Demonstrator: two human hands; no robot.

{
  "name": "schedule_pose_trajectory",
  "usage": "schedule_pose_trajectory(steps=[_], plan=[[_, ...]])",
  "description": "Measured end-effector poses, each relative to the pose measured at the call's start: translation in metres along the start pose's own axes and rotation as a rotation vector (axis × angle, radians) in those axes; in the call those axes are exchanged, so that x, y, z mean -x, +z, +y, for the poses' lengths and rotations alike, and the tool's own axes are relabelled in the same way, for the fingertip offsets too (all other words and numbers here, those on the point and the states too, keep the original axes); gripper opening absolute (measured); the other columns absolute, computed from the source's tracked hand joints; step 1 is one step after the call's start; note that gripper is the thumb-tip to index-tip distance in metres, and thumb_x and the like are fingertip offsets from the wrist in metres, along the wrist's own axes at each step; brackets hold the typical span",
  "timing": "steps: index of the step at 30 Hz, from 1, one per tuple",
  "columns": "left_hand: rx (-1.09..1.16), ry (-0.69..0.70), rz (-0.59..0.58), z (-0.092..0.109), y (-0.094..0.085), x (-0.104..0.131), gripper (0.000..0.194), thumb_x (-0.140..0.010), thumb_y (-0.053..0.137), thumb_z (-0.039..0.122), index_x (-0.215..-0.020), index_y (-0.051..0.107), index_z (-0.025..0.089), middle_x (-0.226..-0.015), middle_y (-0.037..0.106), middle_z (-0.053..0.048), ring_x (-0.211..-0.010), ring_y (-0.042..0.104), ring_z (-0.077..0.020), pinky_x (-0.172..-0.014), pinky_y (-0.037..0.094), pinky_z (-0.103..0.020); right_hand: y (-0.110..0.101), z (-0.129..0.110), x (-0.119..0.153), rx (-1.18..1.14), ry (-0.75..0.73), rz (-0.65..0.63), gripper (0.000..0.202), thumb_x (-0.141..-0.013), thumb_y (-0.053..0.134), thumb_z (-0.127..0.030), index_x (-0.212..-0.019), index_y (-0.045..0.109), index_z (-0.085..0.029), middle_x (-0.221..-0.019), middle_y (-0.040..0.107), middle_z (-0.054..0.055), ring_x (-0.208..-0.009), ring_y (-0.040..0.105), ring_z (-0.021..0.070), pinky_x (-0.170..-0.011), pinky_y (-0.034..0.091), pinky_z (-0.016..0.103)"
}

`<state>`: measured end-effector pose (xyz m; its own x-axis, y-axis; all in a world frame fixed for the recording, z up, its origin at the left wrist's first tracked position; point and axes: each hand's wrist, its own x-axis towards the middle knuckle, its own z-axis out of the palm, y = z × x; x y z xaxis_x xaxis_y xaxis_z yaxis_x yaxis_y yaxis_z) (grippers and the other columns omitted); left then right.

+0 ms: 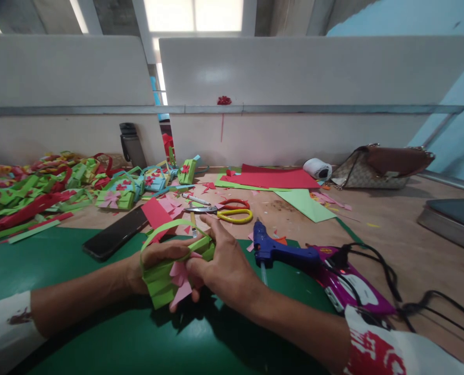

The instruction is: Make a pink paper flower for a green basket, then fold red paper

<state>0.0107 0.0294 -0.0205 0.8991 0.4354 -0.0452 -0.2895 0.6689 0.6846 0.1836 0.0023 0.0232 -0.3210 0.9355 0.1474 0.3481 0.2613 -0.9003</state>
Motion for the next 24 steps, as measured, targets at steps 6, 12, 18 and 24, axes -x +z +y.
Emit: schedule_pose_trajectory(steps=[6,12,18,24], plan=[[-0.011,0.004,0.032,0.0004,0.0022,0.0012,0.046,-0.086,0.055,0.031,-0.129,0.049,0.015,-0.088,0.072,-0.014,-0.077,0.072,-0.0269,-0.048,0.056,-0.026,0.0002,0.0012,-0.0001,-0.030,-0.007,0.002,0.073,-0.065,0.059,-0.008,-0.134,0.040,-0.023,-0.115,0.063,0.009,-0.090,0.067,0.0244,-0.066,0.057,0.035],[-0.021,0.013,0.004,0.0012,0.0015,0.0007,0.054,-0.085,0.058,0.032,-0.135,0.041,0.022,-0.090,0.071,-0.012,-0.077,0.072,-0.0274,-0.046,0.056,-0.025,-0.0002,0.0030,-0.0005,-0.003,-0.019,0.008,0.074,-0.065,0.060,-0.009,-0.134,0.040,-0.024,-0.121,0.061,0.009,-0.091,0.067,0.0234,-0.068,0.057,0.034],[-0.043,0.020,0.000,0.0021,0.0040,0.0004,0.056,-0.086,0.055,0.030,-0.138,0.036,0.022,-0.089,0.070,-0.013,-0.075,0.072,-0.0262,-0.045,0.054,-0.024,-0.0006,0.0036,-0.0007,0.019,-0.034,0.009,0.073,-0.066,0.061,-0.010,-0.135,0.041,-0.024,-0.117,0.063,0.008,-0.091,0.067,0.0233,-0.071,0.057,0.035],[-0.055,0.032,-0.029,0.0024,0.0038,-0.0009,0.055,-0.085,0.057,0.032,-0.136,0.039,0.022,-0.088,0.070,-0.012,-0.073,0.072,-0.0262,-0.044,0.052,-0.023,-0.0009,0.0041,-0.0017,0.020,-0.022,0.014,0.073,-0.066,0.063,-0.011,-0.135,0.041,-0.025,-0.121,0.061,0.007,-0.092,0.066,0.0225,-0.075,0.055,0.035]])
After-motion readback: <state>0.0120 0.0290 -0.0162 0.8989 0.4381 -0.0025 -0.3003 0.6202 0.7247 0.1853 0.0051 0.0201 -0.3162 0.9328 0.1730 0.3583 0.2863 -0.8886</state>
